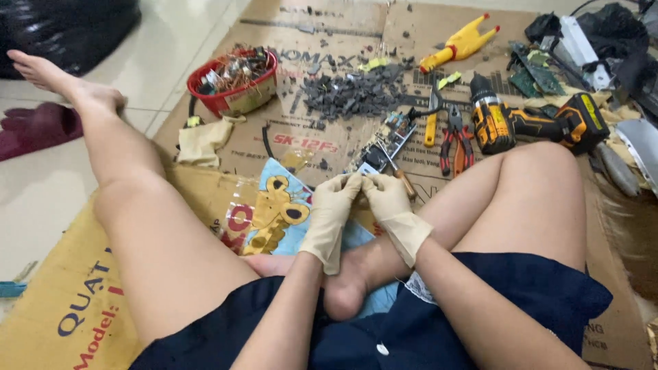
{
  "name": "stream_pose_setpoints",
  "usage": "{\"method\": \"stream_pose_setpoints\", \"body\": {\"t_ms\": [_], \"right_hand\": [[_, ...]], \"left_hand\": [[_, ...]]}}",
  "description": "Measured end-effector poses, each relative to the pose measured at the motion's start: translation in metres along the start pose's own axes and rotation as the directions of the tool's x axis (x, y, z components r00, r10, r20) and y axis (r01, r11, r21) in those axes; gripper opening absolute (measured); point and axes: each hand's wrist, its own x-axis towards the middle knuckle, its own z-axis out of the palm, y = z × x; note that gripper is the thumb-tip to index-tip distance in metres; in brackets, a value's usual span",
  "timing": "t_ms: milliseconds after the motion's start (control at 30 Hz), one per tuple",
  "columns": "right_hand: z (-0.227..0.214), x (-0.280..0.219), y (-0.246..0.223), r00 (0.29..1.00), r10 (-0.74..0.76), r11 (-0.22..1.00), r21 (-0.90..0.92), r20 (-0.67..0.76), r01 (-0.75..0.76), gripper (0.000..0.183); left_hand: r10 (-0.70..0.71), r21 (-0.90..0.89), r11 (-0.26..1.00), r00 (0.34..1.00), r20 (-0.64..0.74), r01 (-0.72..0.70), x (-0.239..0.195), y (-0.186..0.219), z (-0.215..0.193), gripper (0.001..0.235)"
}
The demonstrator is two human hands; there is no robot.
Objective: The person sits on the floor and uses a screwdriver to remove screws from a small electronic device. They carefully unscrew fasteners and separate parts of the device while surrounded by various tools and electronic components.
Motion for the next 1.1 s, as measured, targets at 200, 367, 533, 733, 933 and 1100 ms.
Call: {"method": "stream_pose_setpoints", "body": {"t_ms": [200, 367, 533, 733, 933, 1100], "right_hand": [[0.003, -0.006, -0.008, 0.992, 0.029, 0.995, 0.094, 0.119, -0.041, 0.022], [0.002, -0.007, -0.009, 0.993, 0.028, 0.986, 0.160, 0.111, -0.046, 0.020], [-0.004, -0.008, -0.015, 0.982, 0.089, 0.944, 0.300, 0.169, -0.137, 0.020], [-0.021, -0.023, -0.040, 0.923, 0.116, 0.798, 0.519, 0.367, -0.307, 0.023], [-0.029, -0.036, -0.068, 0.865, 0.049, 0.596, 0.681, 0.499, -0.426, 0.013], [-0.032, -0.030, -0.068, 0.822, 0.078, 0.515, 0.683, 0.564, -0.517, 0.014]], "left_hand": [[0.042, -0.125, 0.990, 0.989, -0.139, -0.060, -0.013, 0.002, -0.005, 0.030], [0.211, 0.092, 0.976, 0.967, -0.145, -0.199, -0.029, 0.015, -0.014, 0.025], [0.075, 0.125, 0.989, 0.997, 0.017, -0.077, -0.015, 0.011, -0.034, 0.035], [-0.056, -0.216, 0.967, 0.936, 0.347, 0.137, -0.014, 0.018, -0.063, 0.051], [0.129, -0.637, 0.696, 0.815, 0.566, 0.332, -0.018, 0.025, -0.069, 0.041], [-0.071, -0.629, 0.653, 0.862, 0.503, 0.421, -0.005, 0.023, -0.057, 0.036]]}}
